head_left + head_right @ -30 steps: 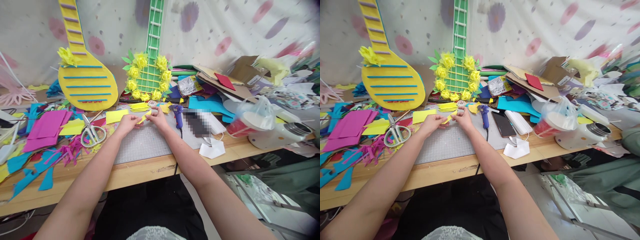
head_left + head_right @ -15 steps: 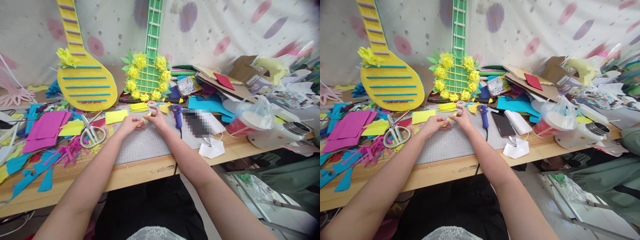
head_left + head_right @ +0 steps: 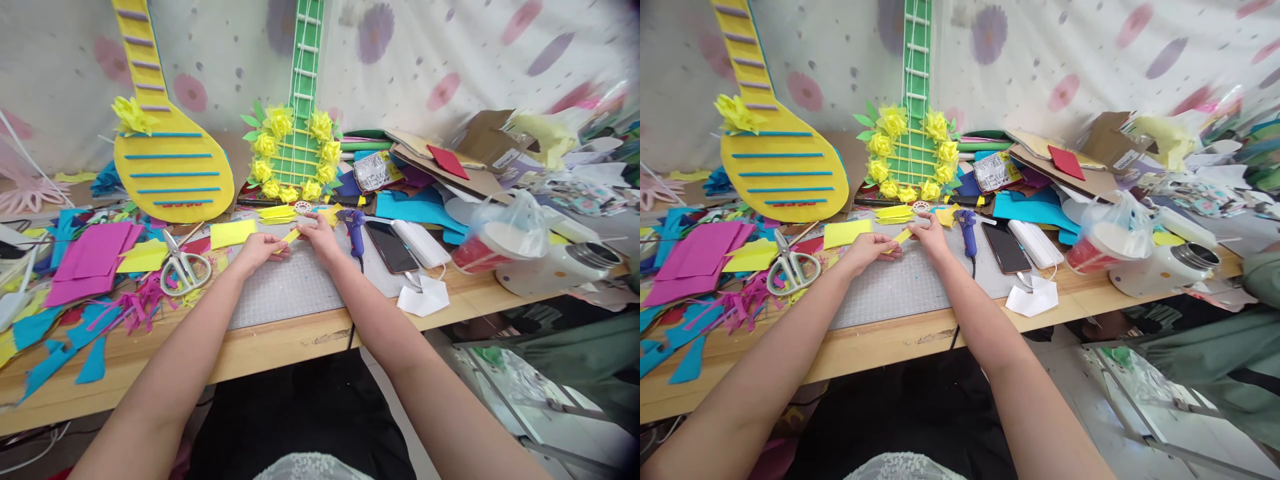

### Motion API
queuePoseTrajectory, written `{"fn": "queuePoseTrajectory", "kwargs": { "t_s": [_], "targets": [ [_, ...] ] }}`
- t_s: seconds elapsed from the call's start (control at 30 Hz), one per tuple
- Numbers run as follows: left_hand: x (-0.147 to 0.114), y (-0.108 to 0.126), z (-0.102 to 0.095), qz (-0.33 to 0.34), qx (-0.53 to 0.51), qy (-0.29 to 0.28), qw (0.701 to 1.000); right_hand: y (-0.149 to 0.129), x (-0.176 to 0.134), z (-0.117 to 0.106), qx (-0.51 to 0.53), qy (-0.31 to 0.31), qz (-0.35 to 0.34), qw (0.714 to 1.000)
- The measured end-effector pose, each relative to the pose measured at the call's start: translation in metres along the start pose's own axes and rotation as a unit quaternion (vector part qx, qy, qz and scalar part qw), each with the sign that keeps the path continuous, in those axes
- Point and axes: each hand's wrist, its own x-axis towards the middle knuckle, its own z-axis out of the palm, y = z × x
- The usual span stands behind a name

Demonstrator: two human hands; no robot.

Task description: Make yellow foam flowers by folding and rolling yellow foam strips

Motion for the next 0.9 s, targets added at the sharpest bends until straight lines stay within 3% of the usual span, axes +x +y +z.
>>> {"fn": "queuePoseTrajectory", "kwargs": {
  "t_s": [0.27, 0.5, 0.9],
  "targets": [
    [0.0004, -0.0007, 0.0001, -0.002, -0.004, 0.008, 1.000, -0.0023, -0.0009, 0.0007, 0.000, -0.016, 0.003, 1.000],
    [0.0007, -0.0010, 0.0008, 0.003, -0.016, 0.008, 1.000, 0.0031, -0.0023, 0.0029, -0.090, -0.037, -0.029, 0.995],
    [0.0012, -0.0010, 0.0021, -0.004, -0.013, 0.009, 1.000, 0.0053, 0.0029, 0.0028, -0.035, -0.025, -0.019, 0.999]
  ]
}}
